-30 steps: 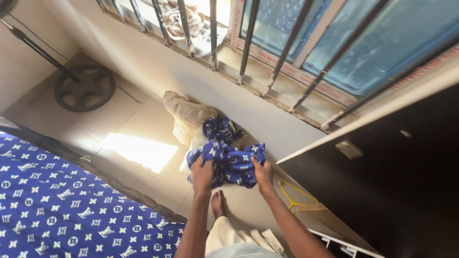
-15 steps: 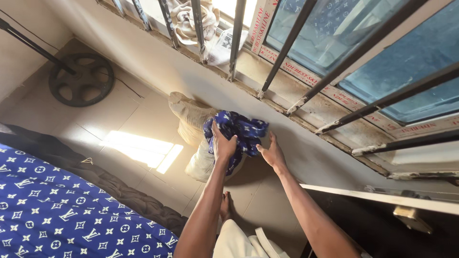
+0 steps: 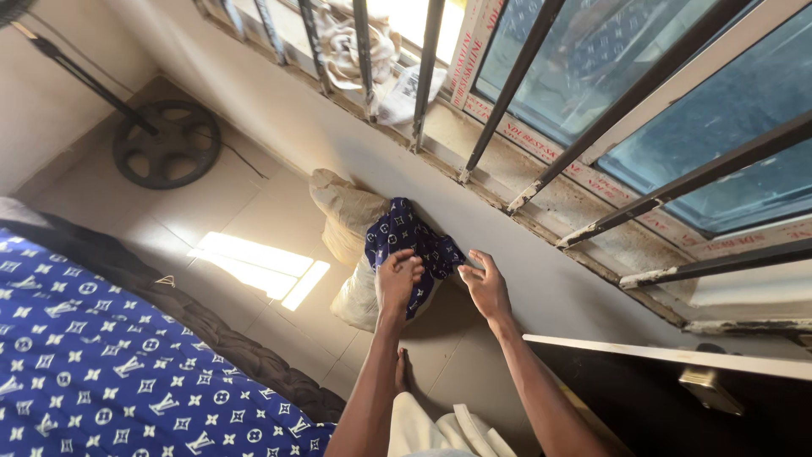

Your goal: The person removes pillowcases from several pillows on a bed, places the bare pillows on the floor, and hangs the removed pillowcases on a window grille. The person handles a blue patterned pillowcase, a purple pillowcase, and a red pillowcase.

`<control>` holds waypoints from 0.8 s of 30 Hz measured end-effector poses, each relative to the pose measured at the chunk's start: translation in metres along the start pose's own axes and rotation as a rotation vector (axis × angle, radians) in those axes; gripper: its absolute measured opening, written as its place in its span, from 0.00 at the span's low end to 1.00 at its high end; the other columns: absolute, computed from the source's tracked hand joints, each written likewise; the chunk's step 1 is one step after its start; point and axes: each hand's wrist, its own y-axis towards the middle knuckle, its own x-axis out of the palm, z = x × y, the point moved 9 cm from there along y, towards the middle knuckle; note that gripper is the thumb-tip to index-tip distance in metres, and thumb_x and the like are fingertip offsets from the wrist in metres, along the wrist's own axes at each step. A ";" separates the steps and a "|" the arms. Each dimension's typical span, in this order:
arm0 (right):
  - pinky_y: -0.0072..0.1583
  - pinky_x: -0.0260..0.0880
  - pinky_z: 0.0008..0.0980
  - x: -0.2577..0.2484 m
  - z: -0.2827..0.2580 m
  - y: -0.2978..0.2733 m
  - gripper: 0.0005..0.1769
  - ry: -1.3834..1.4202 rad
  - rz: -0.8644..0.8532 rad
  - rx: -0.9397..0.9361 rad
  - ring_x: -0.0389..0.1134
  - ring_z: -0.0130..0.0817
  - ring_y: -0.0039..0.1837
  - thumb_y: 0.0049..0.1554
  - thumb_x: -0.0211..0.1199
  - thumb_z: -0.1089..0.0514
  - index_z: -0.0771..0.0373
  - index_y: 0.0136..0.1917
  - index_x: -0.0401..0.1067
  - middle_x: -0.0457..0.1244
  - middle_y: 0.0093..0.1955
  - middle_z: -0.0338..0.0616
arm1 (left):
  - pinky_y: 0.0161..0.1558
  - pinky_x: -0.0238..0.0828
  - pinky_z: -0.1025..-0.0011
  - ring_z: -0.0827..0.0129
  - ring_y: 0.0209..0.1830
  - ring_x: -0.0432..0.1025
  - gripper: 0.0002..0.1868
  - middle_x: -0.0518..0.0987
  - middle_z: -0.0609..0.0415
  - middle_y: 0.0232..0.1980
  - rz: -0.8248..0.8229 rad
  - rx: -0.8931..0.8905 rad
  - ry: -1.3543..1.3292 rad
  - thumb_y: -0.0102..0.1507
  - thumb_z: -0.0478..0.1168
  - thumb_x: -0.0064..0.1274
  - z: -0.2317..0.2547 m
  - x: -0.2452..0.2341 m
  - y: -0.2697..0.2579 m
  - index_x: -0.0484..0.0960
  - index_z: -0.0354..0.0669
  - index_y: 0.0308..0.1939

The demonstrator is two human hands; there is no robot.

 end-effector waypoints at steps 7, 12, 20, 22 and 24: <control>0.62 0.73 0.34 -0.028 -0.069 -0.102 0.25 0.227 -0.092 -0.201 0.70 0.39 0.66 0.60 0.59 0.60 0.68 0.69 0.65 0.63 0.71 0.52 | 0.36 0.75 0.78 0.72 0.37 0.81 0.16 0.86 0.47 0.44 -0.052 0.069 -0.099 0.68 0.39 0.51 0.043 0.013 -0.114 0.79 0.34 0.56; 0.60 0.73 0.34 -0.050 -0.097 -0.161 0.22 0.267 -0.166 -0.359 0.71 0.40 0.65 0.62 0.56 0.62 0.69 0.69 0.66 0.66 0.68 0.52 | 0.37 0.77 0.76 0.70 0.37 0.81 0.19 0.86 0.46 0.44 0.061 0.206 -0.129 0.68 0.39 0.50 0.070 0.003 -0.209 0.76 0.36 0.62; 0.54 0.77 0.34 -0.068 -0.099 -0.244 0.18 0.368 -0.266 -0.509 0.74 0.41 0.60 0.64 0.53 0.62 0.69 0.65 0.70 0.68 0.65 0.54 | 0.36 0.77 0.74 0.67 0.37 0.83 0.23 0.87 0.45 0.43 0.393 0.329 -0.198 0.66 0.37 0.48 0.061 -0.032 -0.356 0.72 0.39 0.66; 0.53 0.77 0.33 -0.064 -0.099 -0.264 0.18 0.353 -0.319 -0.511 0.75 0.41 0.59 0.63 0.53 0.62 0.69 0.64 0.70 0.69 0.63 0.54 | 0.35 0.77 0.73 0.66 0.36 0.83 0.22 0.86 0.45 0.43 0.431 0.331 -0.212 0.66 0.37 0.48 0.054 -0.040 -0.388 0.72 0.39 0.66; 0.51 0.77 0.33 -0.054 -0.099 -0.285 0.18 0.346 -0.375 -0.510 0.75 0.40 0.57 0.63 0.53 0.61 0.69 0.64 0.71 0.69 0.63 0.54 | 0.35 0.76 0.73 0.65 0.36 0.83 0.21 0.86 0.45 0.42 0.481 0.348 -0.224 0.66 0.37 0.48 0.051 -0.056 -0.419 0.73 0.39 0.64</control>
